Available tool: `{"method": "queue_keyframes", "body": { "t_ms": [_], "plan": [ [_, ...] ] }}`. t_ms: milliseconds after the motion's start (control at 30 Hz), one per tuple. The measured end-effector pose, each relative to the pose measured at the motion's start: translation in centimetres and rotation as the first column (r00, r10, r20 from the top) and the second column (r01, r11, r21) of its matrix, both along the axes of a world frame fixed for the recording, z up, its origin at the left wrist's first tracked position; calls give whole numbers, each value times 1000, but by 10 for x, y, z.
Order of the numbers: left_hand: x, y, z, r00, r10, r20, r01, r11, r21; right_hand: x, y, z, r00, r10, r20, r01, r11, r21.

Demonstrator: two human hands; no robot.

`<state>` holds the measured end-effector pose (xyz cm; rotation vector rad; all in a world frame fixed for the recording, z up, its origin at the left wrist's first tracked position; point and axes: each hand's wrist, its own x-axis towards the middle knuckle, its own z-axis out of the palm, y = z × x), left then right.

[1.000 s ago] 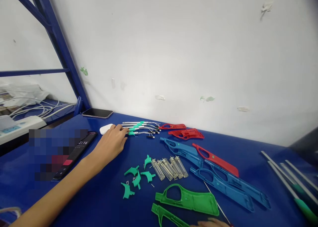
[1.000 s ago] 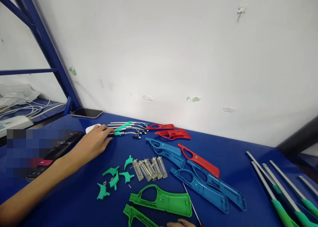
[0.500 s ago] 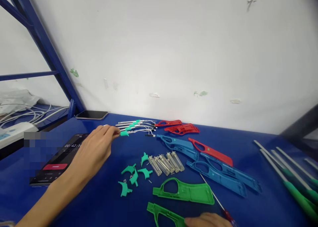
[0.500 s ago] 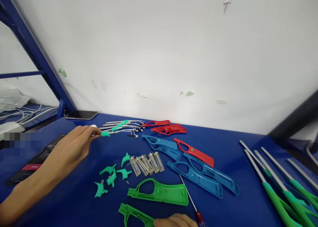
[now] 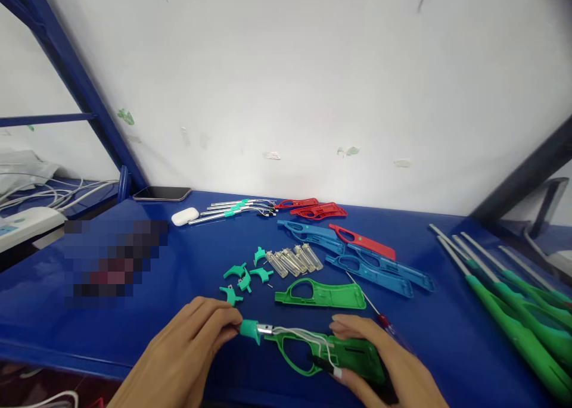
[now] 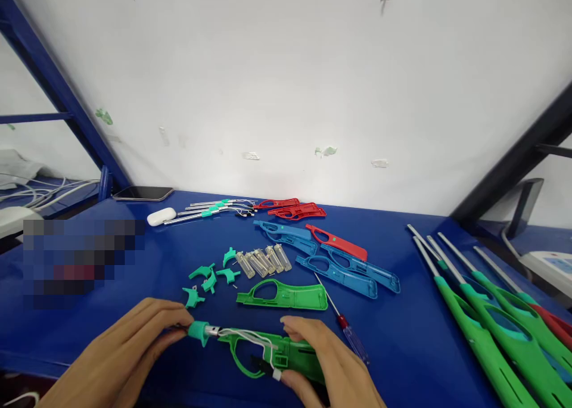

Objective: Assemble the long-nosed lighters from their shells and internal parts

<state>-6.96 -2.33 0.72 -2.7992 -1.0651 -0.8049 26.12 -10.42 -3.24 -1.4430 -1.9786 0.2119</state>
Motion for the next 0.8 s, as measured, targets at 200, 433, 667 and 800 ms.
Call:
{"method": "queue_keyframes", "body": {
  "t_ms": [200,433,667,800],
  "plan": [
    [-8,-7,-22,999,20,-41,-19,1000,16,1,3,9,992,78,99,-91,986,138],
    [2,-7,-6,1000,-4,-10,5,995,97,-2,6,19,985,141,97,-154,979,133],
    [7,-8,-5,996,-12,89,6,998,70,-4,6,22,985,155,78,-163,979,125],
    [7,-9,-9,996,-16,91,13,999,36,-5,7,25,989,142,50,-149,975,164]
  ]
}}
